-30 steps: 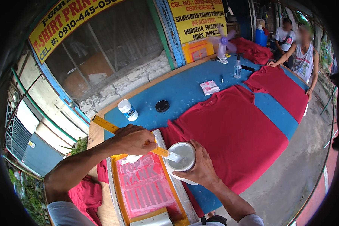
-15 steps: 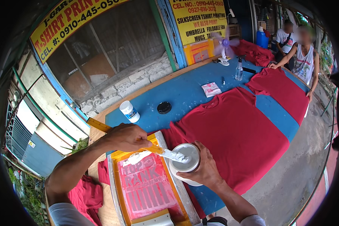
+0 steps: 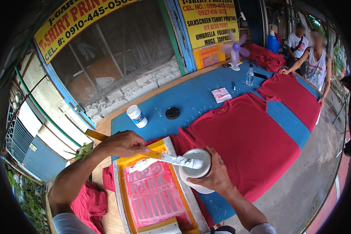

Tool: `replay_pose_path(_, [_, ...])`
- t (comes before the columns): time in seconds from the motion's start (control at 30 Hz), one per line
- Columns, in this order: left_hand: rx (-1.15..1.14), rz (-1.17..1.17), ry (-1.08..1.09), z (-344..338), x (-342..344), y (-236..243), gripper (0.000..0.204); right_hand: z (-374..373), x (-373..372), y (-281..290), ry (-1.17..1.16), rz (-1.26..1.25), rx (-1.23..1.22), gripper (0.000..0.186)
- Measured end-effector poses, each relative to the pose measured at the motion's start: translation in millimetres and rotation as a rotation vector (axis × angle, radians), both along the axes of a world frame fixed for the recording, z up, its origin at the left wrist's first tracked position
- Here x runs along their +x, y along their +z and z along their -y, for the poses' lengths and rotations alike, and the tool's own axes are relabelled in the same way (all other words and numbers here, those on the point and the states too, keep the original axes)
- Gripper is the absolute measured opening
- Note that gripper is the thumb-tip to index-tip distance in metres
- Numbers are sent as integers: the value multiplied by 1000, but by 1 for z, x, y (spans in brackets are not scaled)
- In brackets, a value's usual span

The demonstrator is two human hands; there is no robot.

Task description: The person scoops white ink from a container onto a screen-printing frame and spreads it with a squeegee. They then pull the squeegee across the screen to print a design onto a red t-shirt laid on the table. Another person removes the printed shirt and places a new one for the next print.

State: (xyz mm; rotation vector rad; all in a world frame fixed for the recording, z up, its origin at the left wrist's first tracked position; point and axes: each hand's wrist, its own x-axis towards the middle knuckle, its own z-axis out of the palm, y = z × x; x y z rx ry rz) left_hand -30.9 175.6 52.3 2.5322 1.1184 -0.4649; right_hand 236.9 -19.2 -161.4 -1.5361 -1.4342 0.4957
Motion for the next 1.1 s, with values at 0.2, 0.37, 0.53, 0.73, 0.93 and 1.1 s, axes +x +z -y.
replay_pose_path(0.2, [-12, 10, 31, -2, -21, 9, 45, -1, 0, -3, -22, -3, -16, 140])
replay_pose_path(0.37, [14, 23, 115, 5, -41, 16, 45, -3, 1, -4, -10, -34, 14, 140])
replay_pose_path(0.53, [33, 124, 108, 9, -71, 21, 42, -3, 2, -7, -17, -14, 19, 141])
replay_pose_path(0.73, [-3, 254, 254, 23, -121, 29, 39, -5, 3, -9, -21, -25, 14, 144])
replay_pose_path(0.93, [-116, 426, 454, 43, -208, 11, 34, -7, 1, -5, -9, -16, 133, 136])
replay_pose_path(1.1, [-63, 471, 575, 58, -291, -42, 29, -8, 0, -6, 26, -44, 150, 135])
